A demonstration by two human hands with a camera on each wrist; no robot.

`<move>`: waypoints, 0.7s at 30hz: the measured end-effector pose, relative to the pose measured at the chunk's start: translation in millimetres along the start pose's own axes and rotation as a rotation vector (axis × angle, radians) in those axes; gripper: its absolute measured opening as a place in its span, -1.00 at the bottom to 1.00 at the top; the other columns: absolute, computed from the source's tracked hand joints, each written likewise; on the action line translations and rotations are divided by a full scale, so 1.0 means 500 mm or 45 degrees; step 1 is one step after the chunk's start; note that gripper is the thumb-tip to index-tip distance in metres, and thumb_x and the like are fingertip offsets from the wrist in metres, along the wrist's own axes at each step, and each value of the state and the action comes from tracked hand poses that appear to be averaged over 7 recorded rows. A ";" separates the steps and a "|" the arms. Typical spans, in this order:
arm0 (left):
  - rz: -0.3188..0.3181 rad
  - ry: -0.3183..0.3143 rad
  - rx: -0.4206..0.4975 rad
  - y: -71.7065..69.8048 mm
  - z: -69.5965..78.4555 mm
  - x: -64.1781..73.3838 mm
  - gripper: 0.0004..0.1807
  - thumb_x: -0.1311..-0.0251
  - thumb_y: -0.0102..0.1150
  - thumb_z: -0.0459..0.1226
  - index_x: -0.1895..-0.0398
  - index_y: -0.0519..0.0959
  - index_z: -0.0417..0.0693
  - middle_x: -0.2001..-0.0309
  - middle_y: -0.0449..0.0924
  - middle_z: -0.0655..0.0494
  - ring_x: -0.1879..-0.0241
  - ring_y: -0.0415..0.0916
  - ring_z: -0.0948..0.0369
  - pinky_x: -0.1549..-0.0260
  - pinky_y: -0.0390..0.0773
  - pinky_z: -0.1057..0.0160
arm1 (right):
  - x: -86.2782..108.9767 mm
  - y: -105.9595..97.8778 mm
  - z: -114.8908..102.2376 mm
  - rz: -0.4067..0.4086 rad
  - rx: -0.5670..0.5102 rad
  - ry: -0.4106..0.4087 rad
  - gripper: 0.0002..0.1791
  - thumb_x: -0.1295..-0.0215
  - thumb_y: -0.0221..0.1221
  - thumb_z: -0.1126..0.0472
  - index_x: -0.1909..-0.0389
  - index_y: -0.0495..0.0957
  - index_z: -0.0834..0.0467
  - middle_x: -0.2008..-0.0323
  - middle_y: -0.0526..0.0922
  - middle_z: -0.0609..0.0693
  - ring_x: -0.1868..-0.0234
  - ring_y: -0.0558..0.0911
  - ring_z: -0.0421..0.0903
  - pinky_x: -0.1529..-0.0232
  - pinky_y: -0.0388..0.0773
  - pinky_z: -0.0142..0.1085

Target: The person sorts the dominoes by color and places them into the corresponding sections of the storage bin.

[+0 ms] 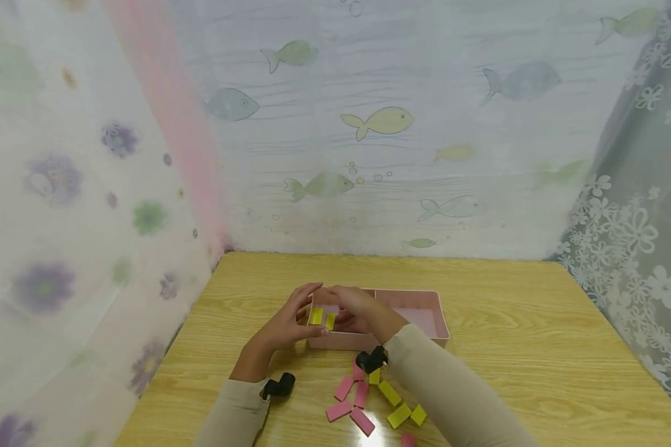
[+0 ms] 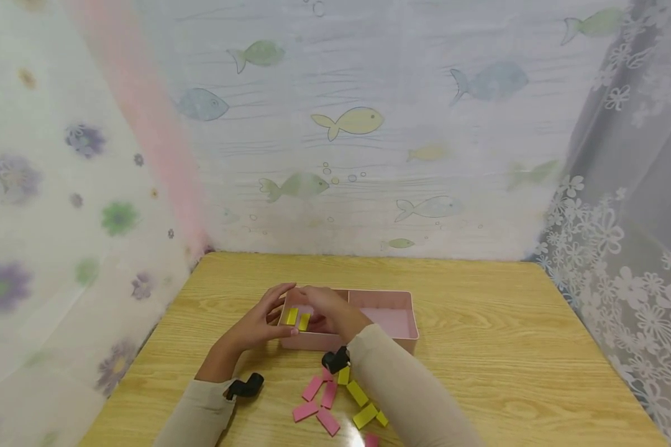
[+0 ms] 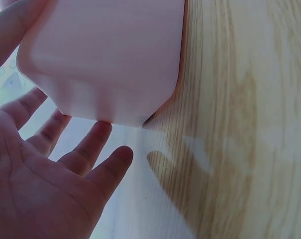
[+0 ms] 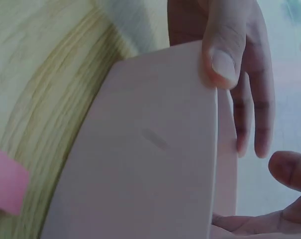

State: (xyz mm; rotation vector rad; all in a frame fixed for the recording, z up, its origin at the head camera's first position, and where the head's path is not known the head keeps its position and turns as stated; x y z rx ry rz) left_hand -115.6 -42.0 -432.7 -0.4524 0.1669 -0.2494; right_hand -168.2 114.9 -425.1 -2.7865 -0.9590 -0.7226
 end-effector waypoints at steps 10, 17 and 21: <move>0.009 -0.021 -0.015 -0.002 -0.001 0.004 0.06 -0.22 0.47 -0.23 -0.66 0.01 0.30 -0.66 -0.20 0.05 -0.61 -0.06 -0.26 -0.46 0.08 -0.42 | -0.009 0.018 -0.002 -0.028 -0.093 -0.036 -0.20 -0.54 0.06 -0.15 -0.58 0.16 0.27 -0.23 0.53 0.43 -0.06 0.72 0.24 -0.03 0.72 -0.04; 0.004 -0.051 -0.004 -0.001 -0.001 0.004 0.07 -0.22 0.48 -0.21 -0.66 -0.02 0.31 -0.67 -0.22 0.07 -0.62 -0.08 -0.24 -0.47 0.08 -0.39 | -0.004 0.018 -0.004 -0.029 -0.055 -0.042 -0.23 -0.55 0.05 -0.15 -0.58 0.19 0.21 -0.19 0.58 0.42 0.02 0.75 0.20 -0.04 0.72 -0.02; 0.002 -0.054 0.011 -0.001 -0.002 0.002 0.07 -0.22 0.48 -0.21 -0.66 -0.02 0.30 -0.67 -0.23 0.07 -0.62 -0.10 -0.24 -0.48 0.07 -0.39 | -0.005 0.018 -0.004 -0.030 -0.039 -0.042 -0.23 -0.55 0.05 -0.17 -0.58 0.21 0.20 -0.20 0.58 0.41 0.03 0.75 0.19 -0.05 0.71 -0.03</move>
Point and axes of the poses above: each hand's wrist, its own x-axis away from the middle knuckle, its own y-axis out of the palm, z = x × y, the point moved 6 cm from there along -x, towards the middle knuckle
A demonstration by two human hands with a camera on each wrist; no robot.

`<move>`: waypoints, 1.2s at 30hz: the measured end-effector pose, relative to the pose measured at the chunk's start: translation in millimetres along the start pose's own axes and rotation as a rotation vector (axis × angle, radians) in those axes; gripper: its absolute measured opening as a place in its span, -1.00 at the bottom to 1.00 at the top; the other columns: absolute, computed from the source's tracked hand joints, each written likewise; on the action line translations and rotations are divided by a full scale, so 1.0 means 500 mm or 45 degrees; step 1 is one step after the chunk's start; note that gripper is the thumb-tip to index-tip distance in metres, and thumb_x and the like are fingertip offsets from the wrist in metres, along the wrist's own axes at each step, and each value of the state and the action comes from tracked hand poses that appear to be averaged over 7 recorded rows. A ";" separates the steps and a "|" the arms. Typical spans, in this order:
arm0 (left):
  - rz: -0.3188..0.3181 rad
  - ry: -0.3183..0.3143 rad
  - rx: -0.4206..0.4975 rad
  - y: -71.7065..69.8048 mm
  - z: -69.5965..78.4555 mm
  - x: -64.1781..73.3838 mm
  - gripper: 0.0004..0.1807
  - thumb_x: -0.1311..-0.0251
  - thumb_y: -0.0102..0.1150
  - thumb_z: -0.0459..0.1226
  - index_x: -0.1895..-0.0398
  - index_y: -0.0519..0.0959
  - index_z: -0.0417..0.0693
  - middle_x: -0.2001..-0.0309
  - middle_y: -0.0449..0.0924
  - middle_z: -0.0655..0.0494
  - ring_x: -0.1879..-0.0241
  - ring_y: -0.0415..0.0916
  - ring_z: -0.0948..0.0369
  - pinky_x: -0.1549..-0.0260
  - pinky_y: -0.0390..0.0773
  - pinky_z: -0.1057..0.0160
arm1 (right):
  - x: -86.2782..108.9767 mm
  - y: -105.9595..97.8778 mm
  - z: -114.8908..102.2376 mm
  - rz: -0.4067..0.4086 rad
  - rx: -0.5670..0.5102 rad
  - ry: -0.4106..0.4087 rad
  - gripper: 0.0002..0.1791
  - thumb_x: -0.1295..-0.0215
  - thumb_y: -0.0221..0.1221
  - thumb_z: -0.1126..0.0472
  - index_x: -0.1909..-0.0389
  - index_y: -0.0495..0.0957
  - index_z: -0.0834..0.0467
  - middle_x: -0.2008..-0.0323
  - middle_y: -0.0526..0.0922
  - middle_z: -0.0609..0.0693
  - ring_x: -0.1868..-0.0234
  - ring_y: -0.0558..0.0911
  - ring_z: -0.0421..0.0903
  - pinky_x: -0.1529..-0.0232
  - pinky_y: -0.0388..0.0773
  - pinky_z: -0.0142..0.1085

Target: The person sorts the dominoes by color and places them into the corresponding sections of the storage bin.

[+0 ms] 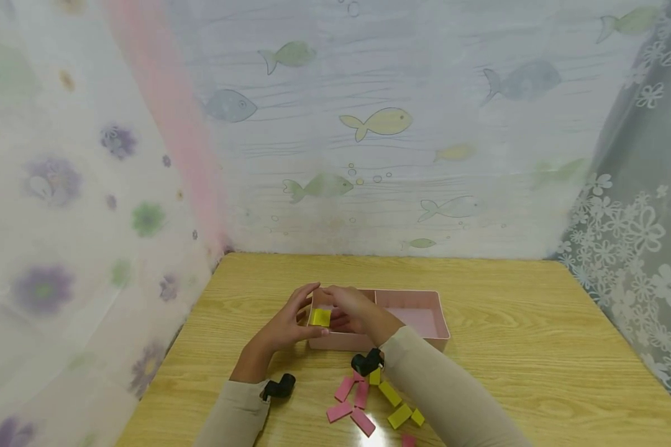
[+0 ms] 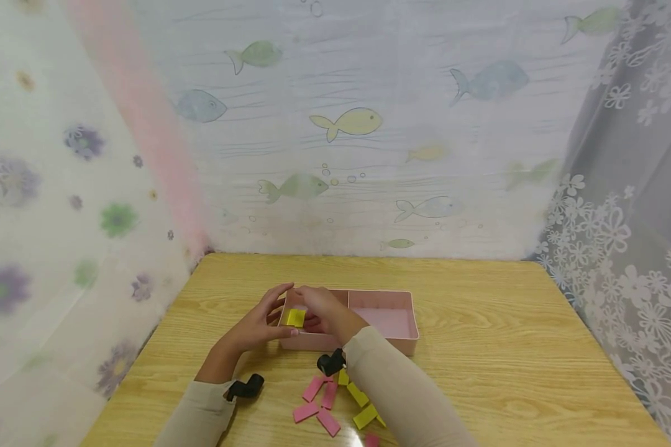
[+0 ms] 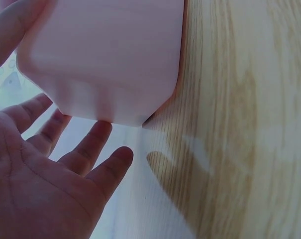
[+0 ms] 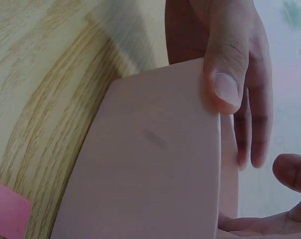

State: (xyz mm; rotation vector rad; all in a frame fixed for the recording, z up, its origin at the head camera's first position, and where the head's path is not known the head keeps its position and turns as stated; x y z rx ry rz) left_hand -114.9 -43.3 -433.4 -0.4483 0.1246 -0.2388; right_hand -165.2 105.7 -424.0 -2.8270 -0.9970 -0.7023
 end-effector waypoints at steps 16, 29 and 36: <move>-0.006 0.010 0.013 -0.001 -0.002 0.001 0.05 -0.24 0.47 -0.22 -0.65 0.00 0.33 -0.66 -0.21 0.12 -0.63 -0.08 -0.18 -0.49 0.08 -0.35 | 0.025 0.008 -0.017 0.024 0.111 -0.055 -0.20 -0.44 0.18 -0.22 -0.45 0.36 0.26 -0.09 0.56 0.25 0.06 0.66 0.11 -0.09 0.68 -0.04; -0.010 0.000 0.003 0.001 0.002 0.000 0.05 -0.25 0.46 -0.21 -0.66 -0.02 0.34 -0.68 -0.28 0.03 -0.63 -0.12 -0.20 -0.49 0.03 -0.38 | 0.092 0.005 -0.028 -0.067 0.297 -0.337 -0.39 -0.57 0.09 -0.08 -0.48 0.39 0.16 -0.46 0.40 0.17 -0.40 0.45 0.30 -0.30 0.53 0.13; 0.001 -0.024 -0.022 0.001 -0.004 -0.001 0.05 -0.22 0.48 -0.14 -0.64 -0.01 0.42 -0.68 -0.27 0.03 -0.64 -0.09 -0.15 -0.51 0.06 -0.34 | 0.124 -0.018 -0.015 -0.078 0.325 -0.504 -0.49 -0.60 0.05 0.03 -0.44 0.44 0.14 -0.35 0.49 0.17 -0.30 0.53 0.21 -0.27 0.55 0.13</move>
Point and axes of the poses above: each hand's wrist, its own x-axis away from the middle knuckle, its own y-axis out of the palm, z = x × y, the point moved 6 cm from there along -x, towards the middle knuckle
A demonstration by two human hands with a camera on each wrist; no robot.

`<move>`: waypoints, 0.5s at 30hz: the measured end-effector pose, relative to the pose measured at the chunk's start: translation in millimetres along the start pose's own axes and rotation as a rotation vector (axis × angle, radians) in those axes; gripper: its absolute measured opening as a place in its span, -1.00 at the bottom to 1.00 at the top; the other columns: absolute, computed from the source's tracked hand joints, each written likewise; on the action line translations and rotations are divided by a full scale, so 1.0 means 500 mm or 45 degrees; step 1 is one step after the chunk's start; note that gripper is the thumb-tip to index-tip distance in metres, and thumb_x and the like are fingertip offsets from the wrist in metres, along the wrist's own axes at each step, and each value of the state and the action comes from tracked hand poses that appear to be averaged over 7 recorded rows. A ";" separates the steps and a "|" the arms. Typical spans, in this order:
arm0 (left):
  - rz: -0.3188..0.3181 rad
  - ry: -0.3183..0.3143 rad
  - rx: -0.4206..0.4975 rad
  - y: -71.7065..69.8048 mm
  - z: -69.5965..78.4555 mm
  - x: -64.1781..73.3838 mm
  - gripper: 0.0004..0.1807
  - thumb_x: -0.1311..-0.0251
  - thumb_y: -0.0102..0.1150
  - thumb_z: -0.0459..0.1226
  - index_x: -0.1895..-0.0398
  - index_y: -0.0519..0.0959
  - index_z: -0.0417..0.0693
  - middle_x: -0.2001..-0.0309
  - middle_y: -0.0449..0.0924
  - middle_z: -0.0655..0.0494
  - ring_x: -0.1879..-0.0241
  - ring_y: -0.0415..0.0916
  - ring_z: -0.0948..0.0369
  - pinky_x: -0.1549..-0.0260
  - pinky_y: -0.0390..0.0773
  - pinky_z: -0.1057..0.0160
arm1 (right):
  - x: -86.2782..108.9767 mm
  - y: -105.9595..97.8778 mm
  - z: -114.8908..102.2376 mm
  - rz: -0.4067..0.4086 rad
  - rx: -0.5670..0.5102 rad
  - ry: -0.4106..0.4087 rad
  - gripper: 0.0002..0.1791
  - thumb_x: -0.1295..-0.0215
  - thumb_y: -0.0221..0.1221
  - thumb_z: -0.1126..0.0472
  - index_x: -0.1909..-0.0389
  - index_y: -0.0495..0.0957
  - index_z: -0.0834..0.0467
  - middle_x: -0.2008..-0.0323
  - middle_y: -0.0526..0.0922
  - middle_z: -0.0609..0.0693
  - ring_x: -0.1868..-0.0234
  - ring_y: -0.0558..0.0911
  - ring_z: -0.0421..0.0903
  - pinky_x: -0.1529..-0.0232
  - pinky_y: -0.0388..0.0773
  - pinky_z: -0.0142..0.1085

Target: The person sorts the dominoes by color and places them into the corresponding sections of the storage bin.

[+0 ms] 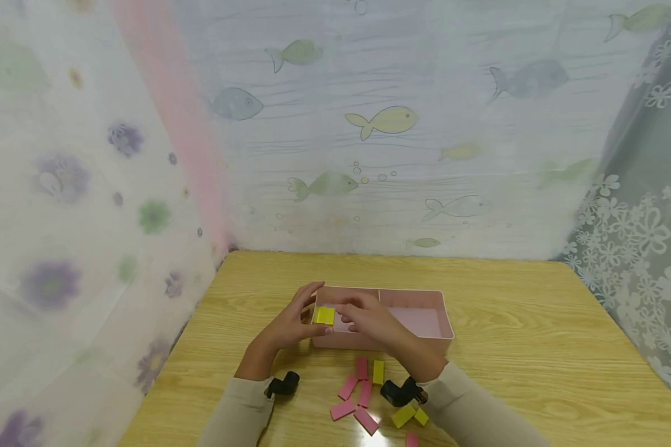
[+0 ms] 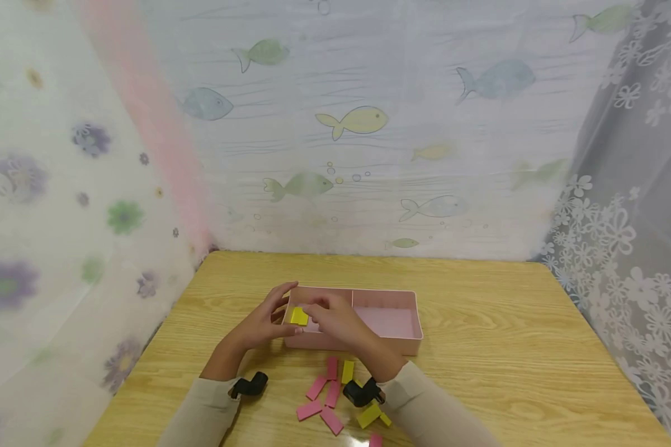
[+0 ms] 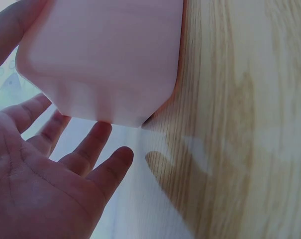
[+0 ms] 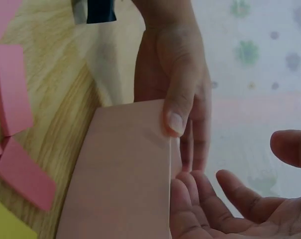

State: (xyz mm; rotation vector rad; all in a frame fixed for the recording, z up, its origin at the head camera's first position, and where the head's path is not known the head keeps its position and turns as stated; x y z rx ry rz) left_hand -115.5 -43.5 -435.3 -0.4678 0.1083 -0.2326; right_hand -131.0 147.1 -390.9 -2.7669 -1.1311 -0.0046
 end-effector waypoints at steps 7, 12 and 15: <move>0.000 0.006 -0.011 0.002 0.003 0.000 0.06 -0.22 0.48 -0.14 -0.66 0.00 0.30 -0.67 -0.23 0.09 -0.63 -0.08 -0.20 -0.49 0.06 -0.37 | 0.047 -0.023 0.011 0.100 0.001 -0.055 -0.55 -0.55 0.15 0.03 -0.28 0.54 0.23 -0.23 0.60 0.16 -0.20 0.63 0.13 -0.16 0.66 -0.01; -0.001 0.025 0.005 0.001 0.008 0.001 0.05 -0.23 0.47 -0.21 -0.66 0.00 0.29 -0.67 -0.24 0.06 -0.62 -0.09 -0.23 -0.49 0.07 -0.37 | 0.073 -0.039 0.030 0.056 -0.112 -0.051 -0.57 -0.57 0.13 0.09 -0.28 0.53 0.25 -0.19 0.63 0.19 -0.18 0.67 0.14 -0.17 0.66 -0.06; -0.004 0.026 0.002 0.001 0.011 0.002 0.05 -0.24 0.47 -0.21 -0.65 -0.01 0.31 -0.67 -0.25 0.05 -0.62 -0.09 -0.24 -0.49 0.08 -0.36 | 0.088 -0.049 0.037 0.013 -0.166 -0.076 -0.58 -0.57 0.12 0.12 -0.27 0.52 0.29 -0.19 0.62 0.22 -0.18 0.68 0.16 -0.19 0.65 -0.08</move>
Point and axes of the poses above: each hand's wrist, its own x-axis away from the middle knuckle, its own y-axis out of the palm, z = x × y, the point moved 6 cm from there along -x, towards the middle knuckle
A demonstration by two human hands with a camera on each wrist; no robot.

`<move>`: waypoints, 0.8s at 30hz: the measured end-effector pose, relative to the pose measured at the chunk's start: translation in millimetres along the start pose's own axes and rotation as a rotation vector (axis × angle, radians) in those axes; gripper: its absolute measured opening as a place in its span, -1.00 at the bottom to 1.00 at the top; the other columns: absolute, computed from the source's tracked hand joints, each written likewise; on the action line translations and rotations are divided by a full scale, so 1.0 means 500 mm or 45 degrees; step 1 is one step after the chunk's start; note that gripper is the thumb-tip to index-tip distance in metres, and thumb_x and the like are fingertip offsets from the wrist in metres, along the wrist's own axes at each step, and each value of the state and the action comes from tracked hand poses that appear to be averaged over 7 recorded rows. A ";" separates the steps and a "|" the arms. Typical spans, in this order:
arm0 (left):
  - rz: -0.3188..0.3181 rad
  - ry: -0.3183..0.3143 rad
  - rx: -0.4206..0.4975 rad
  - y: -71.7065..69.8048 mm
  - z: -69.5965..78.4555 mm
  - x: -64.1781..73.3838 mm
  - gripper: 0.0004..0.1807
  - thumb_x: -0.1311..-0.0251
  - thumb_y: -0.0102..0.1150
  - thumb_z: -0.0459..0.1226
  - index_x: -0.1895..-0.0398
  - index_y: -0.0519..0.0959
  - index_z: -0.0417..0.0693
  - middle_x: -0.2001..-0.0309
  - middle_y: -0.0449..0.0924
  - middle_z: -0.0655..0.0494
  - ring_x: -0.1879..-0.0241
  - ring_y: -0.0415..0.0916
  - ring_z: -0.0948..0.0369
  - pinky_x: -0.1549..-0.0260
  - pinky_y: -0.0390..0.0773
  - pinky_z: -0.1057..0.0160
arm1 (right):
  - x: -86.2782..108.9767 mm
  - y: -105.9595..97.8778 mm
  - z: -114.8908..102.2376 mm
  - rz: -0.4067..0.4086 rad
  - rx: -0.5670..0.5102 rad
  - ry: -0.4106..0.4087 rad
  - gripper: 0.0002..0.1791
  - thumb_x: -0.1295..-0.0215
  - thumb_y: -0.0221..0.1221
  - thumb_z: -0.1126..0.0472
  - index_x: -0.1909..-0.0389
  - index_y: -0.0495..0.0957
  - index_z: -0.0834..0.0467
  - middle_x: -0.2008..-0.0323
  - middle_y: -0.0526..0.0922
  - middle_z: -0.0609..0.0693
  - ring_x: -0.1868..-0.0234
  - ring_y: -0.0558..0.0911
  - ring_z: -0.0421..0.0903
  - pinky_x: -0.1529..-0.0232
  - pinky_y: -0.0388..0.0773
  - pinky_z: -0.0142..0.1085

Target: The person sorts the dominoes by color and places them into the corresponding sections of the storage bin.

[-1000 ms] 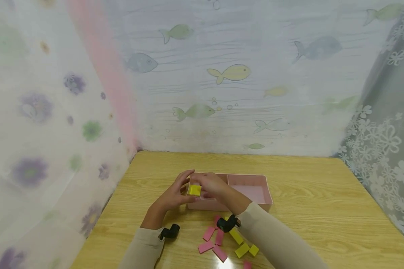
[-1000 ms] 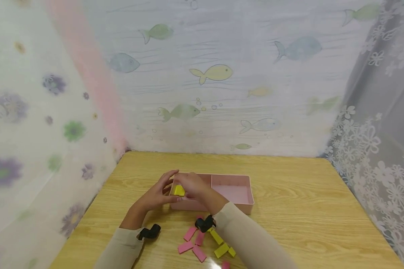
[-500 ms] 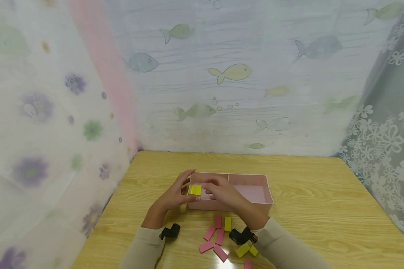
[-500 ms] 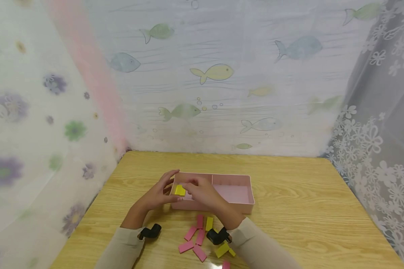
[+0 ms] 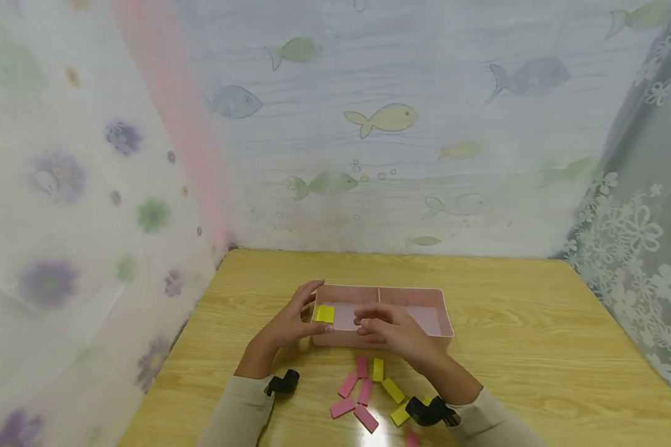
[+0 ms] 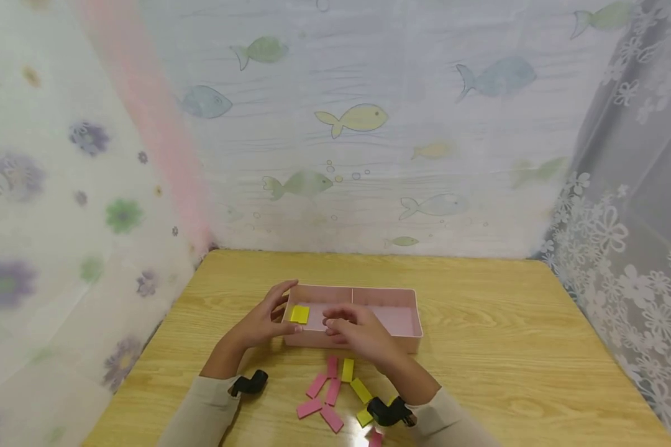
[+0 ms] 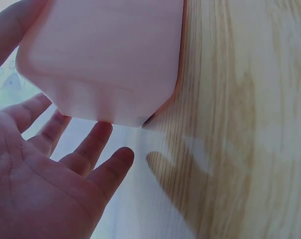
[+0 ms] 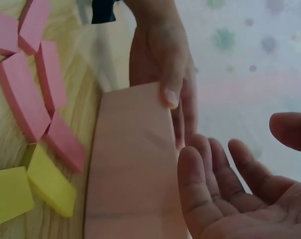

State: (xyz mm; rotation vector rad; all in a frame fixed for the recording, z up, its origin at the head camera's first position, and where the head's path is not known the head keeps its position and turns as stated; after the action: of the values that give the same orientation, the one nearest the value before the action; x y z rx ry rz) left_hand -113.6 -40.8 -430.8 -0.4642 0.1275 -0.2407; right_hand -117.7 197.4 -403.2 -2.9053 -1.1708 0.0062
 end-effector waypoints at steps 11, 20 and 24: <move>-0.016 0.007 -0.069 -0.006 -0.007 0.005 0.07 -0.24 0.46 -0.12 -0.68 -0.02 0.19 -0.68 -0.29 -0.07 -0.61 -0.11 -0.29 -0.46 0.07 -0.42 | 0.063 -0.039 0.022 -0.071 0.173 -0.043 -0.69 -0.57 0.12 0.18 -0.13 0.63 0.28 -0.10 0.70 0.22 -0.17 0.67 0.16 -0.14 0.67 -0.19; -0.013 -0.016 -0.117 -0.007 -0.011 0.002 0.04 -0.25 0.44 -0.03 -0.66 -0.03 0.38 -0.69 -0.29 -0.05 -0.62 -0.06 -0.22 -0.46 0.10 -0.41 | 0.112 -0.078 0.047 -0.117 0.256 0.005 -0.64 -0.56 0.15 0.13 -0.15 0.60 0.32 -0.13 0.63 0.34 -0.11 0.68 0.17 -0.11 0.68 -0.22; -0.006 -0.010 -0.123 -0.007 -0.008 -0.001 0.05 -0.24 0.44 -0.02 -0.66 -0.02 0.36 -0.69 -0.27 -0.04 -0.62 -0.04 -0.20 -0.46 0.10 -0.41 | 0.132 -0.097 0.057 -0.115 0.323 0.006 -0.65 -0.52 0.19 0.15 -0.12 0.61 0.32 -0.08 0.66 0.28 -0.08 0.69 0.17 -0.03 0.69 -0.27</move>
State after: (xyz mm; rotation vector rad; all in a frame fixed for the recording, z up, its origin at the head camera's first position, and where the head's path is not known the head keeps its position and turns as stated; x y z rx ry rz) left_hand -115.5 -45.4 -433.0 -0.5611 0.1308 -0.2384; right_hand -103.9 278.3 -431.3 -2.6308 -1.2014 0.1365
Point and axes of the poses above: each hand's wrist, its own x-axis away from the middle knuckle, its own y-axis out of the palm, z = x × y, the point moved 6 cm from there along -x, towards the middle knuckle
